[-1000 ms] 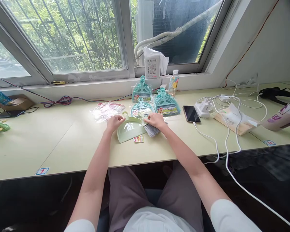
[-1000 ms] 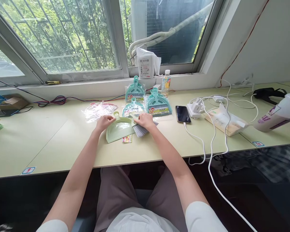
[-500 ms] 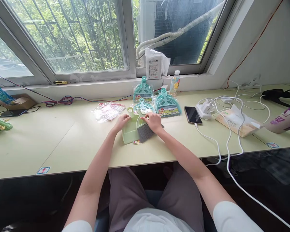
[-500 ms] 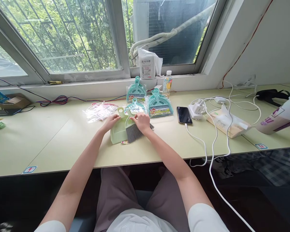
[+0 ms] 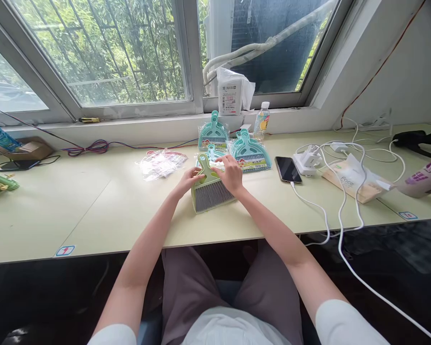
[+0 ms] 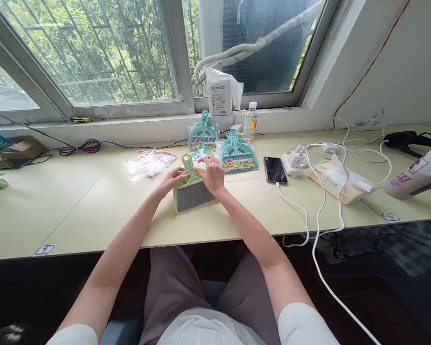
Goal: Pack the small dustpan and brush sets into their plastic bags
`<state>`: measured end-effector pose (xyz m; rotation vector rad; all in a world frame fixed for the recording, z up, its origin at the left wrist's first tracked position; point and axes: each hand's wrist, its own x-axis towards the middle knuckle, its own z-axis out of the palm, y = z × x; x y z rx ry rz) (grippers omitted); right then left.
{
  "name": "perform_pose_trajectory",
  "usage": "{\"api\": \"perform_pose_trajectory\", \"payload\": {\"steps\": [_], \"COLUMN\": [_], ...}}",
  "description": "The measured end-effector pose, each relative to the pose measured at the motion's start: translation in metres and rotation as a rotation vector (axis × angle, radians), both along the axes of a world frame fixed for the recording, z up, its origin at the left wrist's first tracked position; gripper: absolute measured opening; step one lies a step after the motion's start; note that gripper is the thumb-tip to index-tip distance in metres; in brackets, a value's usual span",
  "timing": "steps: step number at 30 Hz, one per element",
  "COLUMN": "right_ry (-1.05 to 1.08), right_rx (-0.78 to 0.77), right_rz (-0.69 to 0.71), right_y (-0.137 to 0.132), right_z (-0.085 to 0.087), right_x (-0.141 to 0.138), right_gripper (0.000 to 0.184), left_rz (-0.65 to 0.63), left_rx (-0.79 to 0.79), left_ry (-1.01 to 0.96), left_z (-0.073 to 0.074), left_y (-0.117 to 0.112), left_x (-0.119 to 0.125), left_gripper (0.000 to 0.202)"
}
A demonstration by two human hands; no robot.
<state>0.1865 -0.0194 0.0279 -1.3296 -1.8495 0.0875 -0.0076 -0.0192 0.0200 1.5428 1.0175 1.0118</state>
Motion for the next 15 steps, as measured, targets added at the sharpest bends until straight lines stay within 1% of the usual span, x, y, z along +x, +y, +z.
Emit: {"api": "perform_pose_trajectory", "payload": {"steps": [1, 2, 4, 6, 11, 15], "right_ry": [0.036, 0.068, 0.118, 0.171, 0.376, 0.48], "right_rx": [-0.032, -0.099, -0.289, -0.43, -0.51, -0.567], "right_rz": [0.045, 0.11, 0.257, 0.348, 0.346, 0.334], "right_y": [0.003, 0.007, 0.013, 0.017, 0.018, 0.018], "right_z": [0.0, 0.0, -0.003, -0.006, -0.011, -0.014], "right_x": [0.002, 0.004, 0.005, 0.005, 0.004, 0.003], "right_gripper": [0.039, 0.042, 0.044, 0.043, 0.034, 0.033], "left_rz": [-0.004, -0.009, -0.016, -0.011, 0.009, 0.021], "left_rx": [-0.004, -0.009, -0.025, -0.044, -0.049, -0.039], "left_ry": [-0.007, -0.008, 0.012, 0.04, 0.062, 0.081], "left_z": [0.0, 0.001, 0.001, 0.002, 0.002, 0.001], "left_y": [0.0, 0.0, -0.001, -0.002, -0.003, -0.002], "left_x": [0.0, 0.0, -0.001, -0.001, 0.0, 0.0], "left_gripper": [0.045, 0.045, 0.046, 0.048, 0.049, 0.049]}}
